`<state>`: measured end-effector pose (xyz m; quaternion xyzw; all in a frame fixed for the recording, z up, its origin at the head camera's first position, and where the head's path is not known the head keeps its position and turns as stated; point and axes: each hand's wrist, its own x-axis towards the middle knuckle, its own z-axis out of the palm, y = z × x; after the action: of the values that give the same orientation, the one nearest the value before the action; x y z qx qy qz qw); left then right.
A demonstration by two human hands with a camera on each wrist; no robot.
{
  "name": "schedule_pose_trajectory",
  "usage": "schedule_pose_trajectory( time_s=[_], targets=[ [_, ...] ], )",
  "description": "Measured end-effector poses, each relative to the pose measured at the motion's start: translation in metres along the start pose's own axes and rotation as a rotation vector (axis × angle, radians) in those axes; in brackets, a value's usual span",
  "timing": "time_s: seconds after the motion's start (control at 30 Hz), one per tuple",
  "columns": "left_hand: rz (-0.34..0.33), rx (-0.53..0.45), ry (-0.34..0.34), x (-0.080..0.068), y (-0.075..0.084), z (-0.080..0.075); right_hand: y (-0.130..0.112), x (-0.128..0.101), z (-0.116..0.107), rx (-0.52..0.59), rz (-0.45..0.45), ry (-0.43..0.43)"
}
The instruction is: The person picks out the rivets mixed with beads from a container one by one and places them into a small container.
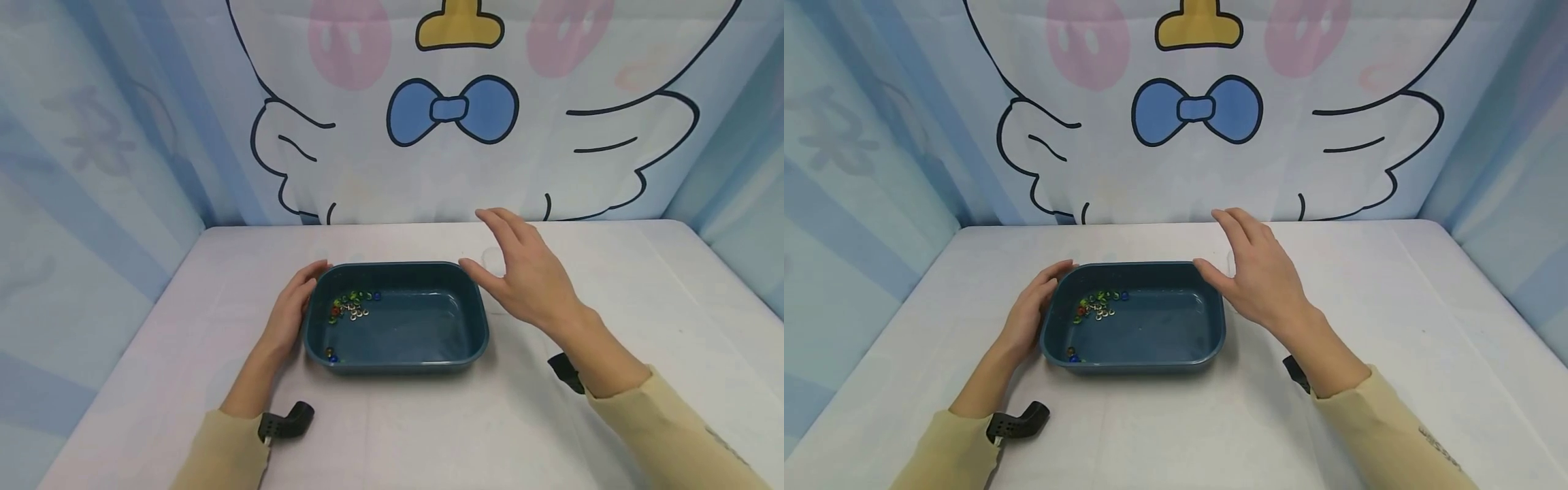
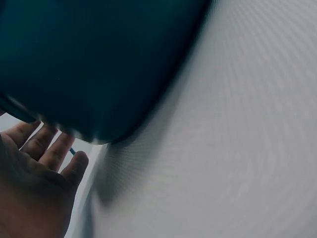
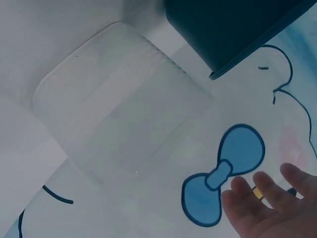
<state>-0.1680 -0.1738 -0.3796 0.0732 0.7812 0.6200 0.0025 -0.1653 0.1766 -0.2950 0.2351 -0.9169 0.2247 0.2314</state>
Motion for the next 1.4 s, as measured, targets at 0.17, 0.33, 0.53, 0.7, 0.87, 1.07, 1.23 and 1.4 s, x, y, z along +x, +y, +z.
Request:
schedule_pose_trajectory(
  time_s=[0.17,0.33,0.53,0.7,0.87,1.07,1.23,1.4],
  targets=[
    [-0.001,-0.016,-0.003,0.000,-0.004,0.000,-0.005,0.003,0.002,-0.013,0.011,-0.020],
    [-0.003,-0.025,-0.007,0.000,-0.005,0.000,-0.007,0.008,0.006,0.014,0.023,-0.040],
    [-0.007,-0.040,-0.016,-0.001,-0.005,0.000,-0.008,0.010,0.010,0.078,0.049,-0.068],
    [-0.019,-0.061,-0.026,-0.001,-0.006,0.001,-0.008,0.012,0.013,0.117,0.058,-0.081],
    [-0.027,-0.068,-0.025,-0.001,-0.006,0.000,-0.010,0.017,0.014,0.147,0.068,-0.093],
    [-0.050,-0.099,-0.028,-0.001,-0.008,0.000,-0.012,0.021,0.017,0.213,0.080,-0.103],
    [-0.062,-0.104,-0.030,0.001,-0.008,0.001,-0.014,0.025,0.018,0.259,0.080,-0.110],
    [-0.061,-0.104,-0.033,0.001,-0.008,0.003,-0.017,0.032,0.020,0.327,0.058,-0.114]
  ],
)
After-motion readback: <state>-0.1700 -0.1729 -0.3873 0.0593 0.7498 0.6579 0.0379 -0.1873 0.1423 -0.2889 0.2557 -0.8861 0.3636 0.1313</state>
